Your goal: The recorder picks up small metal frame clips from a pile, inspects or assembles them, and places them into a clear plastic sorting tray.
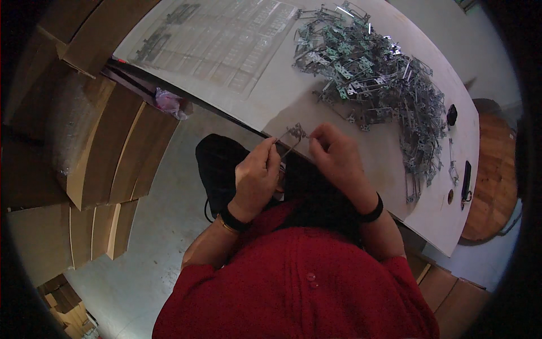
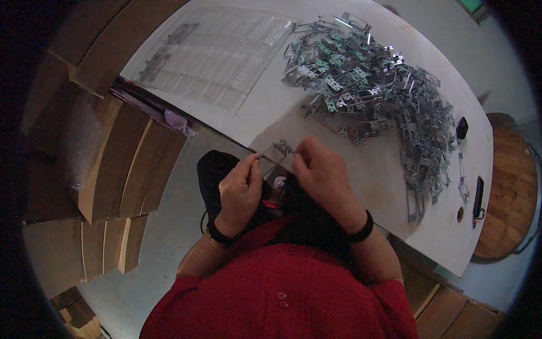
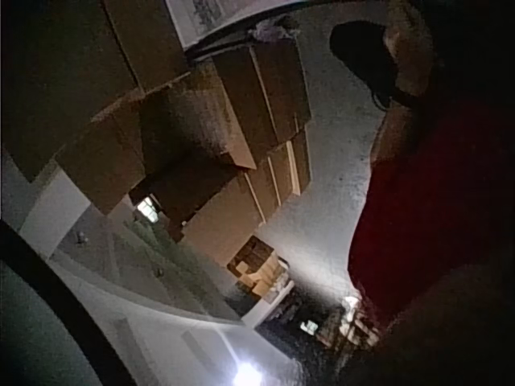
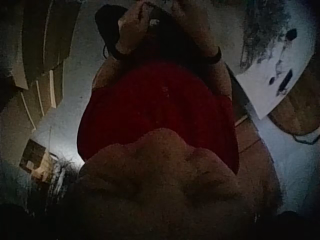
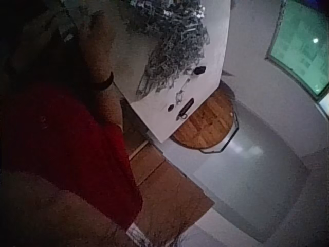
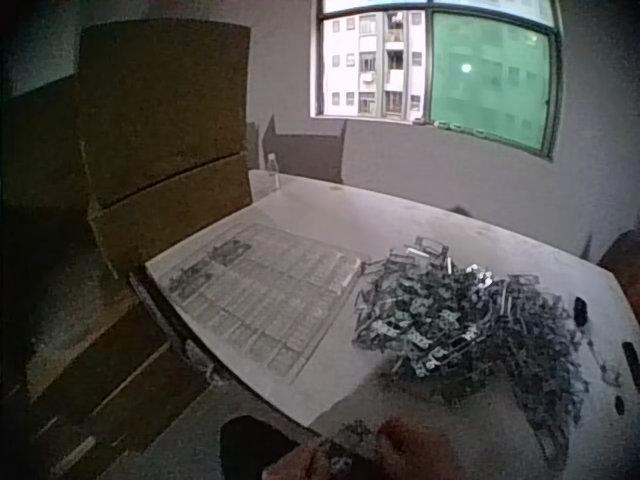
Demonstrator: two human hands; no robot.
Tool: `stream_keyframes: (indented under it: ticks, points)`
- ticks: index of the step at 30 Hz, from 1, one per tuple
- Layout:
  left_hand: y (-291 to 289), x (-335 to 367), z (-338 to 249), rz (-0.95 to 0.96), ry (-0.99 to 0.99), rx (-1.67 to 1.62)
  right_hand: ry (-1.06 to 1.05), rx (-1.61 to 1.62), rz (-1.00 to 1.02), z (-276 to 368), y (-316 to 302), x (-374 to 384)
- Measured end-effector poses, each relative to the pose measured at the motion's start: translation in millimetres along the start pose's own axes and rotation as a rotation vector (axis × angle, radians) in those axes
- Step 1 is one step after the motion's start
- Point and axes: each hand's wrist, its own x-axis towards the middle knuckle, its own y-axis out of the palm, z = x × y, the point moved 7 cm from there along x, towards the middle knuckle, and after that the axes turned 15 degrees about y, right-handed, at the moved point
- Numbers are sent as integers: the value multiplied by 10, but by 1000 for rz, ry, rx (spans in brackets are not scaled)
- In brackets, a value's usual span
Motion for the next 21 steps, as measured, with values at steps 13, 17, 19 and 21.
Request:
stream_keyframes:
  ticks: [13,17,19,21]
  points:
    - [129,429,179,47,-10,43,22,82,2,50,-145,25]
    - [246,607,311,95,-57,84,24,144,-17,5,-179,16]
    - [326,664,342,130,-41,102,12,129,-43,-4,-198,12]
    - [360,733,316,149,28,132,2,117,-59,-18,-207,11]
